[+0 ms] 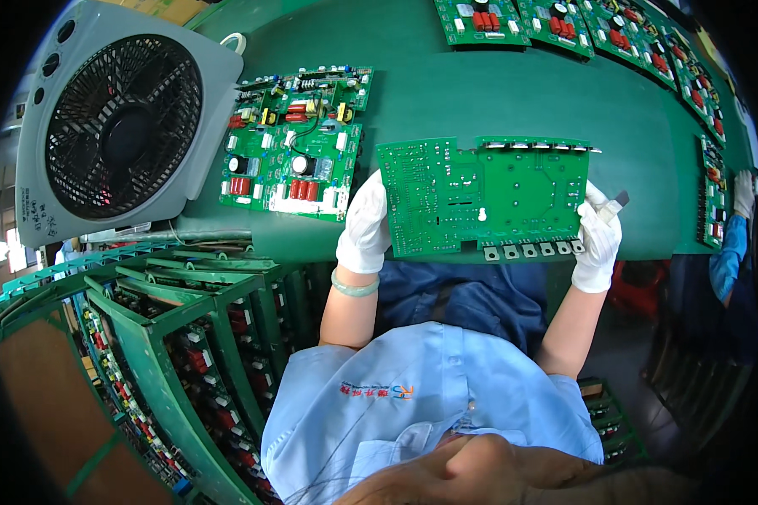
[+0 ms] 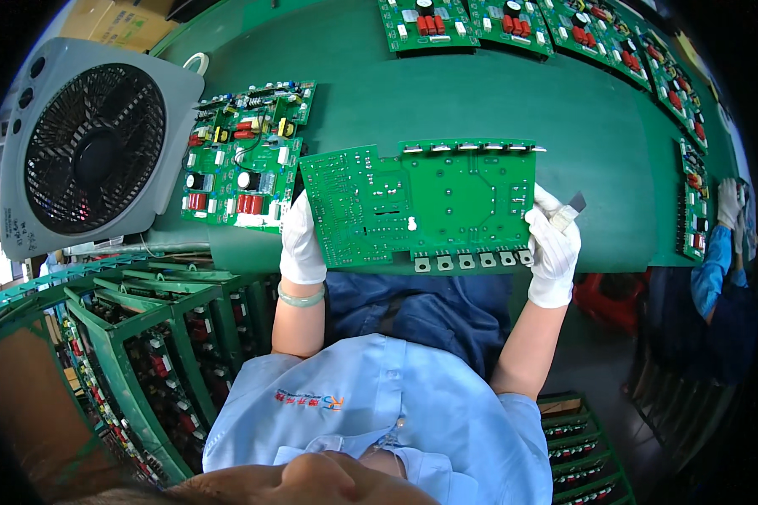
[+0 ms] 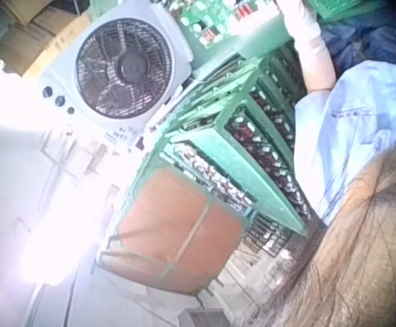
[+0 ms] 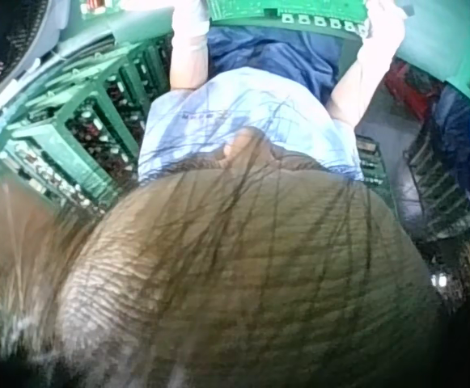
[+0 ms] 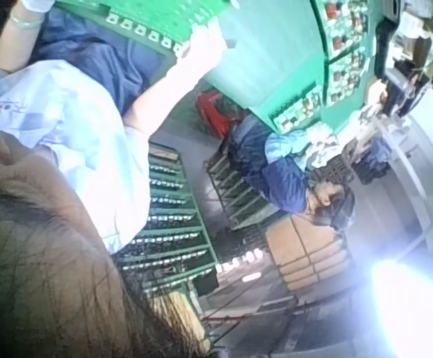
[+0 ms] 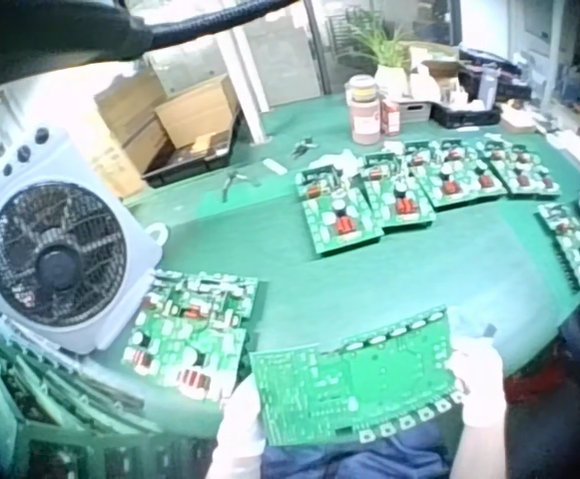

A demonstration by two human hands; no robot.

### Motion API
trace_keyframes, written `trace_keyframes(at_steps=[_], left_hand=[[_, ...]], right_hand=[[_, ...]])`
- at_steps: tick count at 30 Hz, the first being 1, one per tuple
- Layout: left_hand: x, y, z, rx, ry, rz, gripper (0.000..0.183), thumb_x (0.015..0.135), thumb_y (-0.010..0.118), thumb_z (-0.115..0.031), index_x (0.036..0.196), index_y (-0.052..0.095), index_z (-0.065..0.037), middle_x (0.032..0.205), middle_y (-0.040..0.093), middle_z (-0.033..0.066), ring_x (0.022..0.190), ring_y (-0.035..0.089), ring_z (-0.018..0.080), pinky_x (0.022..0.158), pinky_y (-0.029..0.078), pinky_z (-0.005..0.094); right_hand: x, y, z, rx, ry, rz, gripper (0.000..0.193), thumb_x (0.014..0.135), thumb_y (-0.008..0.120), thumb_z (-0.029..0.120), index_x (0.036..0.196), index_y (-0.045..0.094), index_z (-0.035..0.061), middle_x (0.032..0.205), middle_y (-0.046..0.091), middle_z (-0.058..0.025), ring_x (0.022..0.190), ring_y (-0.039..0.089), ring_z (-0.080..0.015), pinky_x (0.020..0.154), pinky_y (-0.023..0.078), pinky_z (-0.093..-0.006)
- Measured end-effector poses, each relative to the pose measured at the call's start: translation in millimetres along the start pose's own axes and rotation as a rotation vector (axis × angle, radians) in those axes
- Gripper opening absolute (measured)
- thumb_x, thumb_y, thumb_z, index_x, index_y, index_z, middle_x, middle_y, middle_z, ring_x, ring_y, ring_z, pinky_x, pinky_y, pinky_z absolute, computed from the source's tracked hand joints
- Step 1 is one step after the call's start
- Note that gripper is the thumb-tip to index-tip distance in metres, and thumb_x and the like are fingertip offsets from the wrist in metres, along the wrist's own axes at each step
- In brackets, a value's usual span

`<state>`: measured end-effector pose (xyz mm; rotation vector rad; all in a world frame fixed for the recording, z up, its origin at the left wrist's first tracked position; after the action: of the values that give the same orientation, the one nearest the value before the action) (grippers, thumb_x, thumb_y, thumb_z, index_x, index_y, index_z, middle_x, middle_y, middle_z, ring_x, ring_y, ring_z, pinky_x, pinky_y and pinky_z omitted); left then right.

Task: The person picks up green circuit boards from a workbench, turns them over to inspect both sides, and wipes the surface with a small cloth. The person handles the boards one at a time, placing them back on the table or into a nearby rack after inspection.

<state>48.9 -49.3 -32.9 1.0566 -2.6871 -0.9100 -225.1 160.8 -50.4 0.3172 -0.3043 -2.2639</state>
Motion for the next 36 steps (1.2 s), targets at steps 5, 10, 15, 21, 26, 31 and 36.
trace_keyframes(at_steps=[5,10,15,21,26,31,36], left_hand=[[-2,-2,1,0.048,-0.010,-0.050,0.075,0.094,0.061,-0.051,0.142,0.042,0.004,0.133,0.057,0.0118,0.118,0.057,0.0201,0.101,0.045,0.0353],[-3,-2,1,0.074,0.008,-0.078,0.075,0.094,0.060,-0.052,0.141,0.043,0.004,0.132,0.057,0.0116,0.117,0.057,0.0199,0.100,0.046,0.0350],[-3,-3,1,0.112,-0.019,-0.111,0.076,0.093,0.060,-0.055,0.141,0.045,0.003,0.131,0.058,0.0106,0.115,0.058,0.0187,0.098,0.047,0.0340],[-2,-3,2,0.100,-0.028,-0.112,0.076,0.093,0.059,-0.056,0.140,0.046,0.002,0.128,0.060,0.0092,0.111,0.059,0.0170,0.095,0.049,0.0325],[-1,-3,1,0.099,-0.039,-0.087,0.077,0.093,0.059,-0.057,0.140,0.045,0.002,0.126,0.061,0.0086,0.109,0.060,0.0161,0.092,0.050,0.0314],[-1,-2,2,0.094,-0.027,-0.095,0.075,0.094,0.059,-0.056,0.140,0.045,0.003,0.126,0.061,0.0088,0.109,0.060,0.0158,0.092,0.050,0.0315],[-2,-1,0,0.085,-0.040,-0.106,0.077,0.093,0.060,-0.057,0.140,0.045,0.003,0.126,0.061,0.0093,0.110,0.060,0.0163,0.093,0.050,0.0320]], right_hand=[[1,-6,-6,-0.027,-0.026,0.017,0.046,0.094,0.057,0.009,0.133,0.047,-0.0145,0.120,0.063,-0.0163,0.103,0.064,-0.0168,0.091,0.050,-0.0285],[0,5,1,-0.019,-0.059,-0.011,0.039,0.094,0.052,0.002,0.130,0.052,-0.0144,0.117,0.065,-0.0160,0.100,0.065,-0.0159,0.089,0.050,-0.0266],[-1,1,0,-0.075,-0.040,0.011,0.047,0.097,0.055,0.012,0.135,0.045,-0.0138,0.121,0.062,-0.0160,0.103,0.063,-0.0155,0.090,0.051,-0.0275],[-2,3,3,-0.111,-0.033,0.013,0.047,0.098,0.052,0.012,0.136,0.044,-0.0138,0.122,0.062,-0.0158,0.102,0.063,-0.0148,0.089,0.051,-0.0264],[-1,2,2,-0.083,-0.030,-0.007,0.044,0.097,0.052,0.008,0.134,0.046,-0.0139,0.120,0.063,-0.0153,0.100,0.063,-0.0138,0.087,0.050,-0.0247],[-2,9,5,-0.023,-0.051,-0.026,0.040,0.094,0.054,0.004,0.130,0.052,-0.0142,0.116,0.066,-0.0151,0.097,0.065,-0.0134,0.084,0.050,-0.0233],[-1,3,2,-0.030,-0.036,0.010,0.042,0.098,0.052,0.008,0.134,0.047,-0.0137,0.118,0.064,-0.0151,0.099,0.065,-0.0141,0.086,0.051,-0.0248]])
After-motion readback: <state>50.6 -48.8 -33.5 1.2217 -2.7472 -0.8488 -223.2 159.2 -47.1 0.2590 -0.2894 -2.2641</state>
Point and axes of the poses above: each hand's wrist, its own x-axis towards the middle knuckle, its own y-axis out of the palm, z = x × y, the point moved 3 cm from there along x, towards the middle knuckle
